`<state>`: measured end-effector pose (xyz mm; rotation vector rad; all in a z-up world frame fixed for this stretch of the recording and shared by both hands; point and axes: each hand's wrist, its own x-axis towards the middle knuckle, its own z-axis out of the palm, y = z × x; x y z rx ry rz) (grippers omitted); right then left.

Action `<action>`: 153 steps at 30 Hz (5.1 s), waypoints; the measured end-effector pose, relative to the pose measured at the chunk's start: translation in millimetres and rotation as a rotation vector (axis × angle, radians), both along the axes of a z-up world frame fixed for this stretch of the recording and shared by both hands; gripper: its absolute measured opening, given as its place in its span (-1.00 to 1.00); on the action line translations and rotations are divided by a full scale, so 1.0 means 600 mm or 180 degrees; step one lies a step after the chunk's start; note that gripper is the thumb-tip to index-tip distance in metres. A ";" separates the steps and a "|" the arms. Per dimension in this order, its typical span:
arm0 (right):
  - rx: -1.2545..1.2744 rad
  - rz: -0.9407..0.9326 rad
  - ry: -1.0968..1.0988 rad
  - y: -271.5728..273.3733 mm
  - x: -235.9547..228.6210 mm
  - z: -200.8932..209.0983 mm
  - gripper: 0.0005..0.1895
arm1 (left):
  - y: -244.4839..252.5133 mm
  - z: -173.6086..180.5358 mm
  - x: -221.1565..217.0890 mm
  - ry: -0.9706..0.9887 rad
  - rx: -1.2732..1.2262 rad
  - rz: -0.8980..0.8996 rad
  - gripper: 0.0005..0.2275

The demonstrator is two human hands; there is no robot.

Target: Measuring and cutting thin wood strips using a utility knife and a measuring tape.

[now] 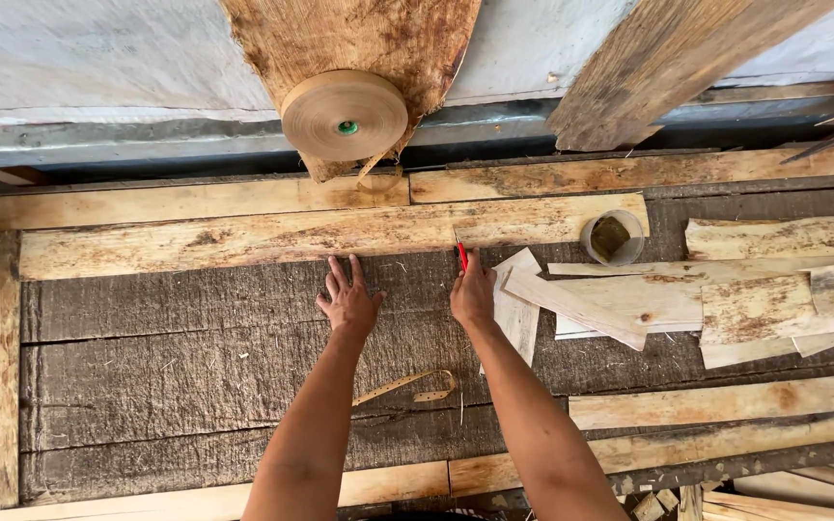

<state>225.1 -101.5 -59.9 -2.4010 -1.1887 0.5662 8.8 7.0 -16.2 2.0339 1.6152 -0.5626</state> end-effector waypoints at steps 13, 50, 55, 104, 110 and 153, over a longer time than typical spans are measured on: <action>-0.0013 0.0083 -0.0062 0.003 0.008 -0.015 -0.23 | 0.000 0.004 -0.002 -0.0007 -0.0027 0.0022 -0.06; 0.0758 0.0189 -0.0122 0.002 -0.022 0.048 -0.59 | 0.017 -0.045 -0.183 -0.0909 0.1193 0.1072 -0.22; 0.0728 0.0246 -0.0182 0.008 -0.101 0.030 -0.59 | 0.064 -0.058 -0.253 -0.1083 0.1328 0.1279 -0.22; 0.0785 -0.0146 0.0259 -0.006 -0.101 0.041 -0.61 | -0.008 -0.014 -0.061 -0.1029 0.0621 -0.0163 -0.23; 0.0891 0.0301 0.0208 -0.038 -0.069 0.001 -0.66 | -0.022 0.013 -0.010 -0.0535 0.0214 -0.0299 -0.11; 0.0096 0.0293 0.0875 0.148 -0.141 0.106 -0.20 | 0.027 0.050 0.011 -0.0037 -0.0392 -0.0289 0.07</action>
